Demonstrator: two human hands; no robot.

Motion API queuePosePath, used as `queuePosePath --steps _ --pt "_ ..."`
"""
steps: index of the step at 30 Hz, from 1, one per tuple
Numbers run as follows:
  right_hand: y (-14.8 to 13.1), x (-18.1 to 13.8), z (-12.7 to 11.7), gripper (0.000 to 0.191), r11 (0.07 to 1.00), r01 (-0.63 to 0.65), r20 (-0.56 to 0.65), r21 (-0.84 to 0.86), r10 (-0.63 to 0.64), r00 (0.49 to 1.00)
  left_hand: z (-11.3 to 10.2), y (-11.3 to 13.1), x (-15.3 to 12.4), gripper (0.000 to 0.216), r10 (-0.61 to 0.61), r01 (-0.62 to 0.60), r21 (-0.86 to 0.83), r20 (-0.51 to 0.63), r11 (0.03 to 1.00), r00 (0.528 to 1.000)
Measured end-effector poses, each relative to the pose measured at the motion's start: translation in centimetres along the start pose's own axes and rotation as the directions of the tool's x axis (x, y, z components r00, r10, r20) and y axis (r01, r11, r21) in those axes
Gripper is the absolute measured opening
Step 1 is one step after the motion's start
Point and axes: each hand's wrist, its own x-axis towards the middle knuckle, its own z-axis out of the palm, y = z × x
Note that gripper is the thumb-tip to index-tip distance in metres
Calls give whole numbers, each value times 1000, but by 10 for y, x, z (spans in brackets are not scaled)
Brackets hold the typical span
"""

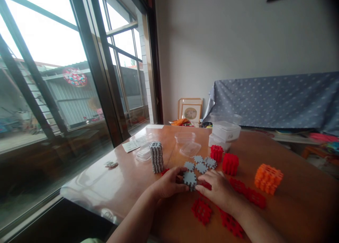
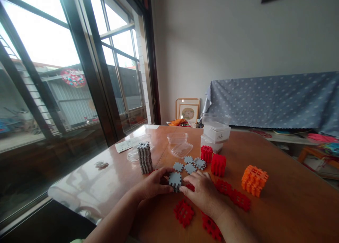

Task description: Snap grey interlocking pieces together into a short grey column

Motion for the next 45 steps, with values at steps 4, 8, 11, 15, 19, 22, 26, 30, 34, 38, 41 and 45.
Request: queuePosePath --steps 4,8,11,15,19,22,26,30,34,38,41,45 --pt "3 2 4 17 1000 -1 18 -7 1 1000 1 -3 2 72 45 -46 -33 -18 998 999" --pt "4 3 7 17 1000 2 18 -10 -1 1000 2 -6 3 69 55 -57 -54 -22 997 998" --pt "4 3 7 17 1000 -1 6 -11 1 1000 1 -9 3 72 44 -45 -74 -8 996 999" --pt "4 1 6 17 1000 21 -25 -3 -21 999 -1 -10 2 78 32 -31 -99 14 995 999" --pt "4 1 5 17 998 56 -49 12 -55 997 -2 -13 2 81 47 -43 -116 33 992 998" --pt "4 1 6 14 996 83 -71 13 -82 994 -2 -15 3 82 55 -52 -101 26 993 998" --pt "3 1 7 13 995 104 -84 6 -104 991 -2 -15 3 80 70 -69 -74 17 995 997" --pt "3 2 8 10 993 118 -87 -8 -118 989 -2 -13 3 79 86 -85 -68 16 994 996" --pt "0 2 6 11 993 121 -79 -2 -121 990 -1 -11 2 79 99 -96 -81 24 992 995" --pt "1 2 0 16 996 90 -106 25 -87 991 -1 -7 0 76 90 -87 -112 21 990 996" --pt "11 0 -5 19 999 30 -193 24 -25 981 -1 -2 -1 67 104 -106 -126 -17 986 994" --pt "34 -4 -5 22 994 -104 -289 -11 97 953 1 4 -1 55 169 -181 -181 -82 967 982"
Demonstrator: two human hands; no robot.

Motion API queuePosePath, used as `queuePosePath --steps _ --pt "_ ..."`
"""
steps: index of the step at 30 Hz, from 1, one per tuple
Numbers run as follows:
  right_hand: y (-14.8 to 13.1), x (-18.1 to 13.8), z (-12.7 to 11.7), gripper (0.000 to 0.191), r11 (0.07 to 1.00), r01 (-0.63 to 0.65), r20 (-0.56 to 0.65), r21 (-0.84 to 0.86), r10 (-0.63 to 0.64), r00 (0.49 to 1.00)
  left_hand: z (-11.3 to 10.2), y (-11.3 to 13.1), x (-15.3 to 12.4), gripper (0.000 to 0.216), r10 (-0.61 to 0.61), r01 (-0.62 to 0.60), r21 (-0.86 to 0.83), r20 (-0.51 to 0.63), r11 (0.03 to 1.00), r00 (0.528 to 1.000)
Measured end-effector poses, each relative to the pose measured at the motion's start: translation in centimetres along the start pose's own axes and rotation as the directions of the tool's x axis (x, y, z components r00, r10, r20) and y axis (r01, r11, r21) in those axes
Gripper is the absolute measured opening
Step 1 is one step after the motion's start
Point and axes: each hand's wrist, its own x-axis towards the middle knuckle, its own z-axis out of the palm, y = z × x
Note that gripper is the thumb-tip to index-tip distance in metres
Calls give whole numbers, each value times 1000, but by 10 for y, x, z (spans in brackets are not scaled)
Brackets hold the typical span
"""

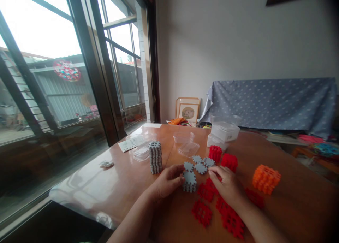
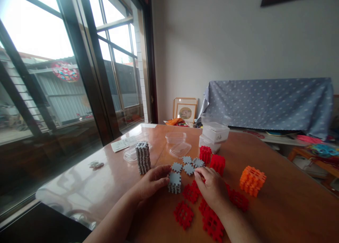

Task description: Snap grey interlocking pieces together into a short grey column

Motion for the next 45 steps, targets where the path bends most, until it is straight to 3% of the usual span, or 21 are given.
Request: queuePosePath --steps 3,9,16,20,29,35,41,45 --pt "10 -1 3 25 995 -68 46 -78 72 996 1 1 2 44 24 -22 40 -37 999 999" --pt "1 8 3 25 968 -125 208 -218 172 963 -5 -8 4 31 127 -49 303 -245 952 961" --pt "-24 35 7 33 929 -158 327 -334 272 905 -1 0 1 33 160 -126 277 -102 953 982" --pt "-31 44 21 39 908 -152 359 -391 302 883 -4 1 1 34 182 -118 359 -149 926 972" --pt "-23 50 37 30 888 -145 337 -437 311 889 -8 -2 1 30 184 -81 494 -163 866 969" --pt "-20 48 39 19 904 -150 326 -400 293 899 -9 0 1 23 200 -90 565 -136 820 970" --pt "-13 51 31 30 933 -179 288 -312 273 918 -8 -2 0 23 192 -76 563 -150 823 970" --pt "-18 53 19 37 973 -230 285 12 217 934 -8 -5 2 24 193 -78 556 -151 828 969"
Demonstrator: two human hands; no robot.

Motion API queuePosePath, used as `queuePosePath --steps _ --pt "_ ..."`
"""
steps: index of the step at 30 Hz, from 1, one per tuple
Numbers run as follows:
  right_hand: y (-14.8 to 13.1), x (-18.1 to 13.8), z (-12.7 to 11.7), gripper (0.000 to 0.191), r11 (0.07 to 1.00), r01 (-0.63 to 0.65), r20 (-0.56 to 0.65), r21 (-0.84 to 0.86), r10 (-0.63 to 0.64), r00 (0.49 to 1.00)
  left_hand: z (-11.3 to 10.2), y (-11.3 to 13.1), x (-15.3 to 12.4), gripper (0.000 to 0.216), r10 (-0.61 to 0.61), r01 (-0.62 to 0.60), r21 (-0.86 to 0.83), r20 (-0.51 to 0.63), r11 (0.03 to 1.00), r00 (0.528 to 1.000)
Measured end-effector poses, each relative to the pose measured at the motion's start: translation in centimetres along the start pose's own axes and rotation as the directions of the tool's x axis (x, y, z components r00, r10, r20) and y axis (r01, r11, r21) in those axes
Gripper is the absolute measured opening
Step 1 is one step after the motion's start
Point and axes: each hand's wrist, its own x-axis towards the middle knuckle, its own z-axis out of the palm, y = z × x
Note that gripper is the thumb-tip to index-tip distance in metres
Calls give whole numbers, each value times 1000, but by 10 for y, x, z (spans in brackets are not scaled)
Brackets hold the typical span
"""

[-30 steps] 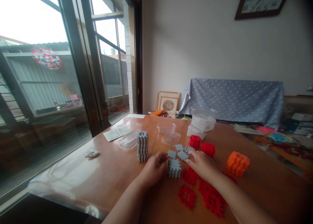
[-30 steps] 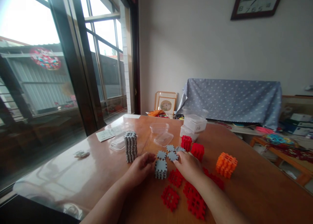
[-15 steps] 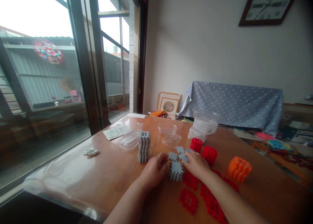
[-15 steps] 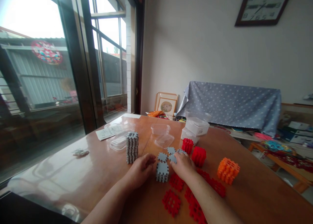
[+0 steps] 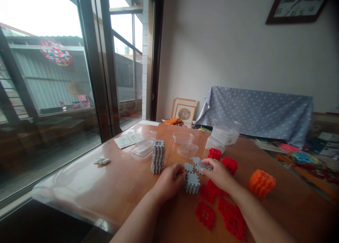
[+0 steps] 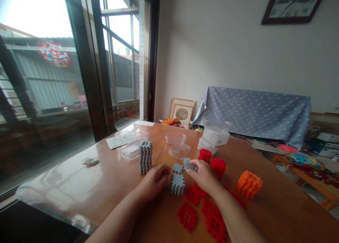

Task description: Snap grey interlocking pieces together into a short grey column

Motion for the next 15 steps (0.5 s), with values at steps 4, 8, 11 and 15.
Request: queuePosePath --steps 4,8,11,15 --pt "-26 -14 -12 37 977 126 64 173 -138 988 1 -2 1 24 -2 2 -14 7 1000 1000" --pt "-51 -26 -17 33 972 218 103 93 -227 968 0 0 0 25 -6 7 -28 17 1000 1000" --pt "-57 -30 -17 35 966 255 131 32 -257 957 -1 1 -1 22 -1 2 -33 27 999 1000" --pt "-61 -33 -16 36 964 265 145 -31 -258 955 0 0 -1 23 9 -8 -24 33 1000 999"
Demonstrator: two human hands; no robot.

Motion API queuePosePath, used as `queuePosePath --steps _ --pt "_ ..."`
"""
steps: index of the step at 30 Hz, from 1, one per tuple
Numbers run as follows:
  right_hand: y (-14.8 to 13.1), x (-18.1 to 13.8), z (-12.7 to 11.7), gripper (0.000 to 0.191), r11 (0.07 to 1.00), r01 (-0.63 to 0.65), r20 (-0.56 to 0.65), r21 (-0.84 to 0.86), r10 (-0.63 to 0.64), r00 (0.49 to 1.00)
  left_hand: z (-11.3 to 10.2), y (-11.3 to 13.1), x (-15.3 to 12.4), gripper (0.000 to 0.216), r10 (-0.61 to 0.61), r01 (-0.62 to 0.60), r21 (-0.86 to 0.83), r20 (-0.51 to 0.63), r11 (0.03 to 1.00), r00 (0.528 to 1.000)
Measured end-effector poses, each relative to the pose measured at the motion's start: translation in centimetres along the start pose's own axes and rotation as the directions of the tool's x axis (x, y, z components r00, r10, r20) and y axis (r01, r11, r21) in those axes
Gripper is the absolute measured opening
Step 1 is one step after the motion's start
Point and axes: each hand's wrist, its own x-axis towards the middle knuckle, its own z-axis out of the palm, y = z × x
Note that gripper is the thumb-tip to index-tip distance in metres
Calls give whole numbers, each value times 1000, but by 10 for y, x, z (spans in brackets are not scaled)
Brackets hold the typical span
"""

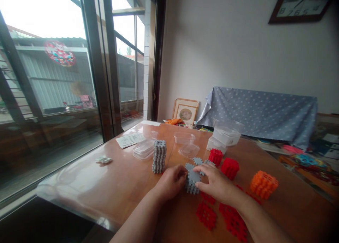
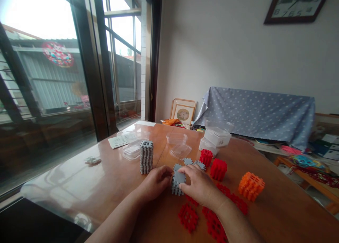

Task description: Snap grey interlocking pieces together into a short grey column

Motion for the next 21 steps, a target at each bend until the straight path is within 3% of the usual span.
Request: queuePosePath --steps 6,12,16,21 --pt "7 0 -1 37 999 11 -31 38 -10 999 0 -1 0 25 4 -4 23 14 1000 1000" --pt "63 9 8 33 984 -153 -186 95 168 968 -2 1 1 24 -7 6 54 10 999 1000" --pt "80 13 13 22 967 -249 -162 -51 238 958 -3 2 1 24 -3 3 68 3 998 1000" --pt "68 21 19 18 877 -378 -93 -297 368 925 -4 4 2 24 2 -2 95 5 995 1000"
